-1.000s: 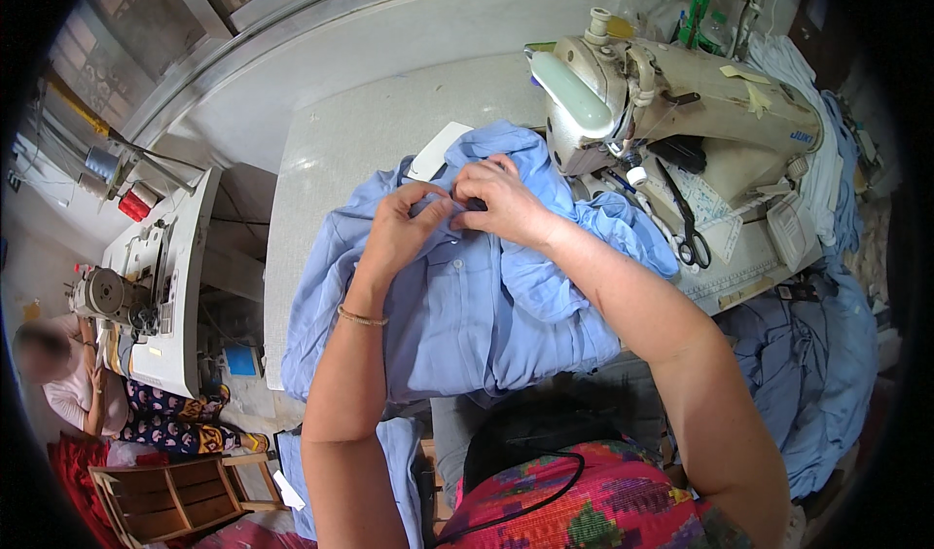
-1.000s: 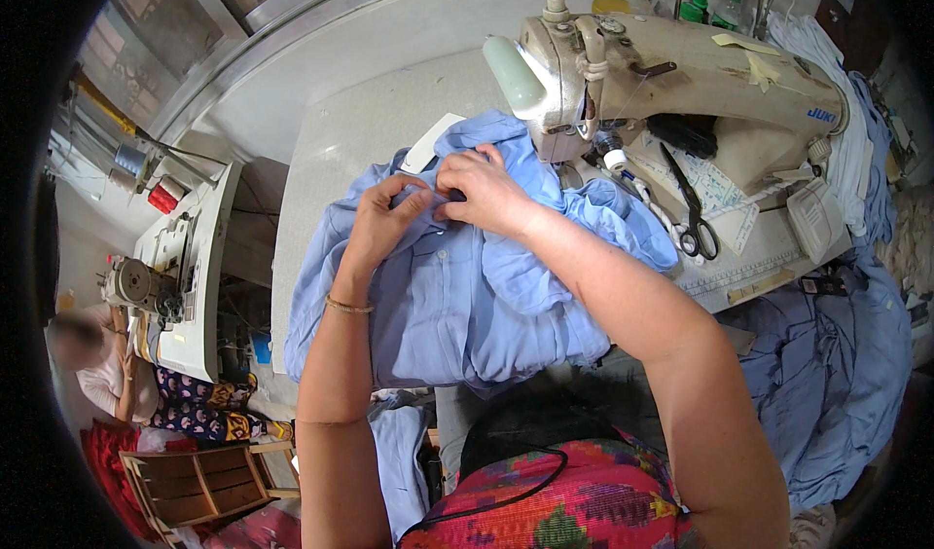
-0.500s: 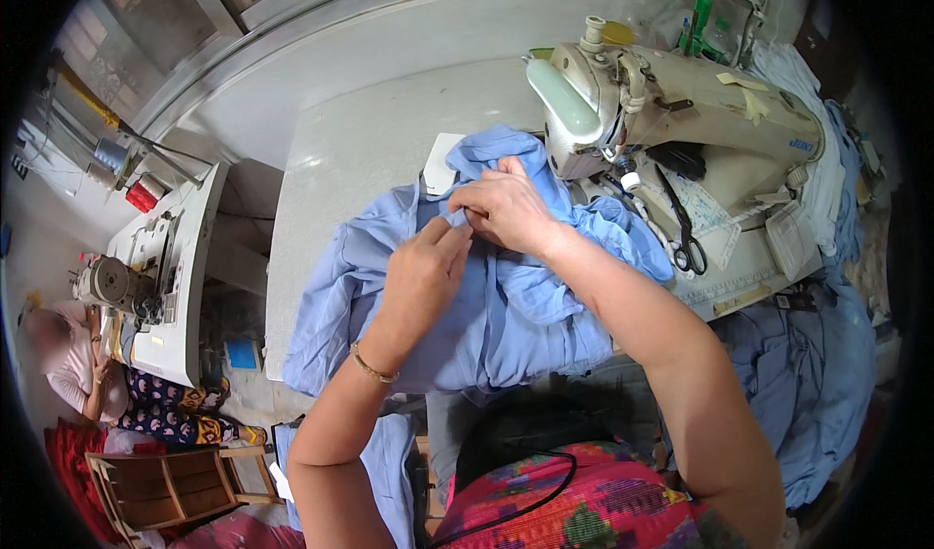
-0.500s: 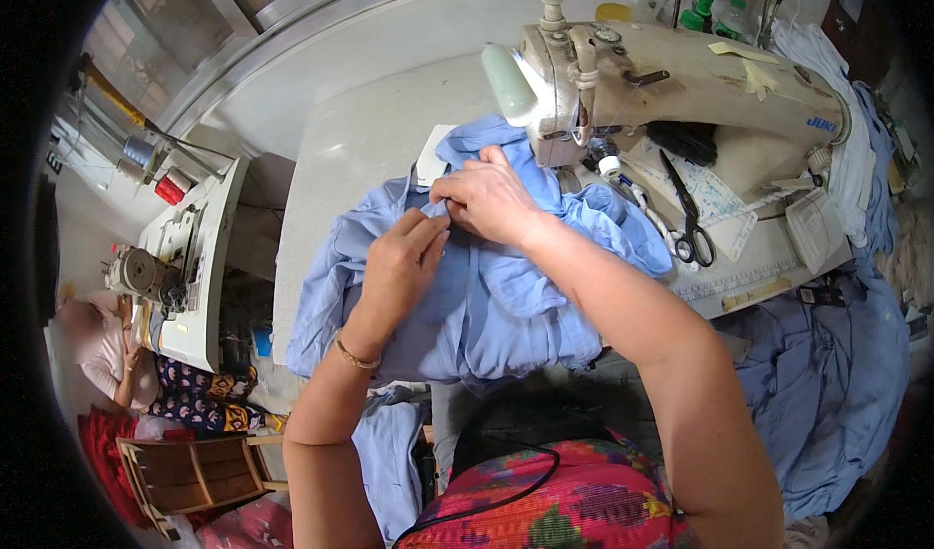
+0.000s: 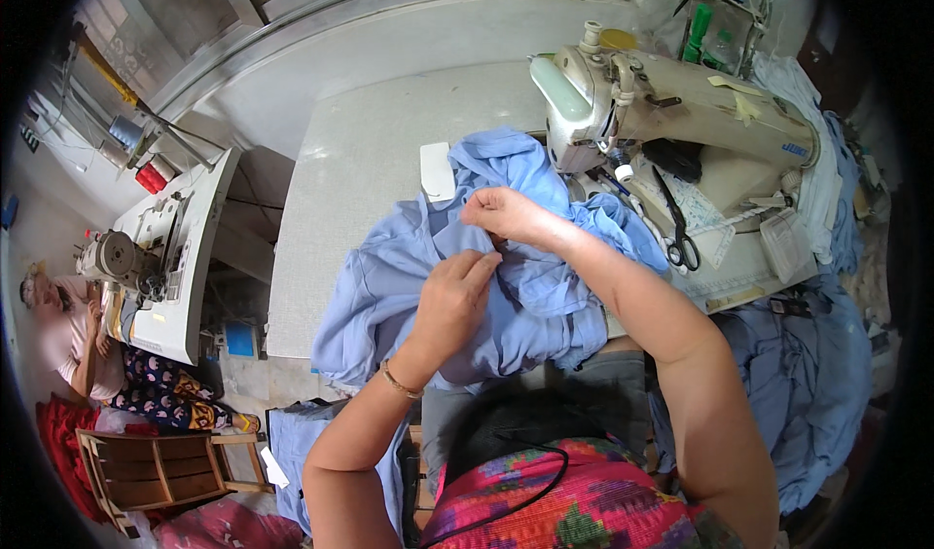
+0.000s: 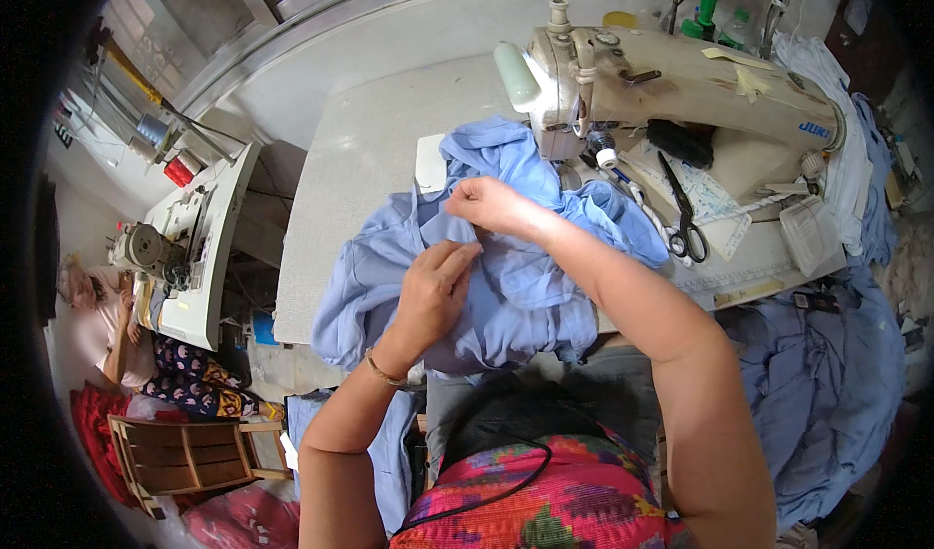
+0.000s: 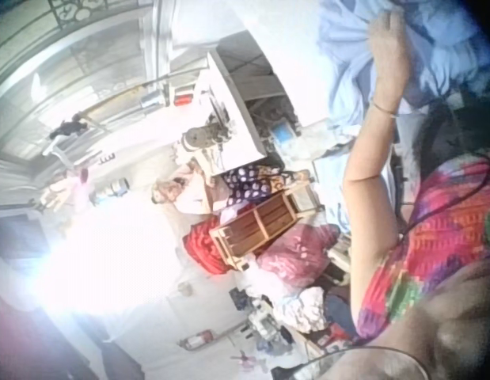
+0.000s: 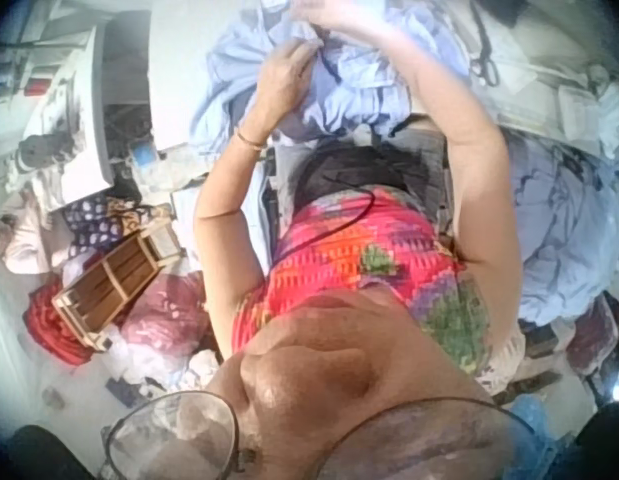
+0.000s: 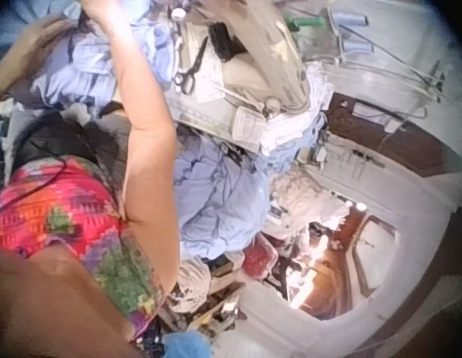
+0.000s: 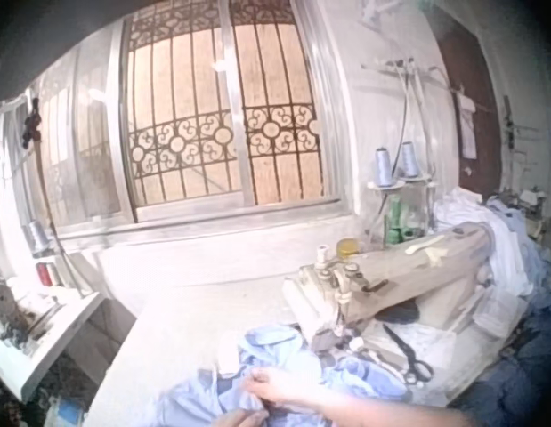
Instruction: The person buttons a light blue shirt, folds it, and then uses a pair of shears to trim loose threads from another shirt at a workstation.
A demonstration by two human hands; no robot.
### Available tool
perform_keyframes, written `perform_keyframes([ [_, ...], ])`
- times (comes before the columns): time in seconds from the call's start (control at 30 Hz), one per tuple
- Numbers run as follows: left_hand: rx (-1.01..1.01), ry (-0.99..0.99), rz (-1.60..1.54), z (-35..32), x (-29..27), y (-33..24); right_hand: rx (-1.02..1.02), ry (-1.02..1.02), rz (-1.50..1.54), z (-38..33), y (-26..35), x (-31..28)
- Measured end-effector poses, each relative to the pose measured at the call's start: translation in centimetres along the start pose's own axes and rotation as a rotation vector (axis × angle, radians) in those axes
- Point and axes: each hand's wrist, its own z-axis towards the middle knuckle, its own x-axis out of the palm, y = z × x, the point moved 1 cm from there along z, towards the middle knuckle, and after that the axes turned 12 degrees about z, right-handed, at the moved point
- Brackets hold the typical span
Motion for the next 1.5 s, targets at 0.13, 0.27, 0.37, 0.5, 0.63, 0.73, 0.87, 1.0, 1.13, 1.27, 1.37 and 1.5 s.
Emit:
perform_keyframes([
  [0.13,0.026,0.134,0.02,-1.2,-0.8,-0.9,-0.144,0.008,0.01,-0.5,-1.1,0.8],
  [0.27,-0.156,0.129,0.213,-2.4,-4.4,-0.6,-0.086,0.066,0.132,-1.9,-0.7,-0.4],
  [0.37,-0.434,0.106,0.325,-6.0,-5.7,2.3,-0.158,0.041,0.178,-1.6,-1.3,-1.0],
  [0.5,-0.536,0.18,0.02,-8.7,-5.5,4.5,-0.21,0.074,0.328,-0.6,1.3,3.0],
  [0.63,-0.612,-0.007,0.035,-3.4,-6.9,12.1,-0.443,-0.058,0.325,1.7,5.1,5.3],
  [0.73,-0.531,-0.377,-0.184,5.6,-12.0,18.8,-0.696,-0.173,0.293,3.6,11.2,6.6],
  [0.87,-0.356,-0.748,-0.327,15.3,-19.0,15.1,-0.976,-0.196,0.371,2.8,18.8,6.0],
  [1.0,-0.019,-0.976,0.428,10.9,-20.1,6.3,-1.01,-0.071,0.098,-2.9,18.7,5.8],
  [1.13,0.035,-0.28,0.348,1.8,-12.6,6.2,-0.702,-0.096,-0.029,-5.9,7.0,1.7],
  [1.27,-0.069,0.301,0.274,-4.8,-6.8,5.0,-0.312,-0.055,0.207,-6.7,-0.7,-0.1],
  [1.37,-0.053,0.342,0.272,-4.7,-7.4,2.6,-0.26,-0.04,0.211,-7.6,-1.2,-0.1],
  [1.5,-0.021,0.279,0.093,-1.4,-7.9,-0.5,-0.266,-0.059,0.247,-8.6,-0.4,-0.1],
])
